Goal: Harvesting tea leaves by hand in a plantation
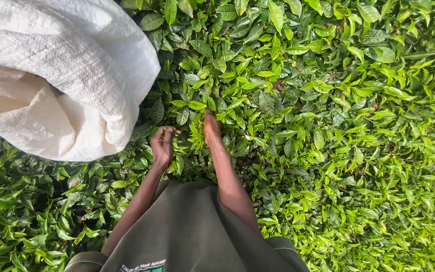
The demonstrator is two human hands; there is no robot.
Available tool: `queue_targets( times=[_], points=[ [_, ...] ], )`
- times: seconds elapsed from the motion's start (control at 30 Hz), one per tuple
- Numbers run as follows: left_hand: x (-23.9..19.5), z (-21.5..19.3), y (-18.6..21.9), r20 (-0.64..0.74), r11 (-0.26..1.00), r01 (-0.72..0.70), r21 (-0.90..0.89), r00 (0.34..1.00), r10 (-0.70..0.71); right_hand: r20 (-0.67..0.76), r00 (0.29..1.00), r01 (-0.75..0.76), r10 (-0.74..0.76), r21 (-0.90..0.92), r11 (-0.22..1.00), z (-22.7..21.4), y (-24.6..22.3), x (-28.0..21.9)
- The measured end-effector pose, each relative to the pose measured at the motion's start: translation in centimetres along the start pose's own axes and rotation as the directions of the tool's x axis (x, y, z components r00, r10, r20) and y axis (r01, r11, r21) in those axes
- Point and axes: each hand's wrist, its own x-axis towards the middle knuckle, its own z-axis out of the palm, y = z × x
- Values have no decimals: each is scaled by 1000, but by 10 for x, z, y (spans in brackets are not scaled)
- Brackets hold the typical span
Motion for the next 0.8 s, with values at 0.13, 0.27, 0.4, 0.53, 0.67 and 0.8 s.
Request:
queue_targets(
  times=[0.13,0.27,0.4,0.53,0.67,0.8],
  points=[
    [34,24,17,-27,993,71,-97,997,-74,235,923,325,-304,-56,944,-32,-26,-34],
    [79,59,24,-95,948,295,-119,947,-306,234,840,539,-490,-243,806,-63,34,-20],
    [117,68,15,247,704,-130,698,967,-67,212,863,503,-458,-281,818,-64,-13,-83],
    [75,33,37,128,979,196,-57,974,-187,199,934,353,-296,-394,849,-39,-18,-86],
    [37,13,70,125,996,-89,-5,988,89,194,950,296,-245,-308,904,-21,-40,-89],
    [33,11,19,66,994,-45,-102,996,52,160,952,301,-261,-329,895,-9,20,-31]
  ],
)
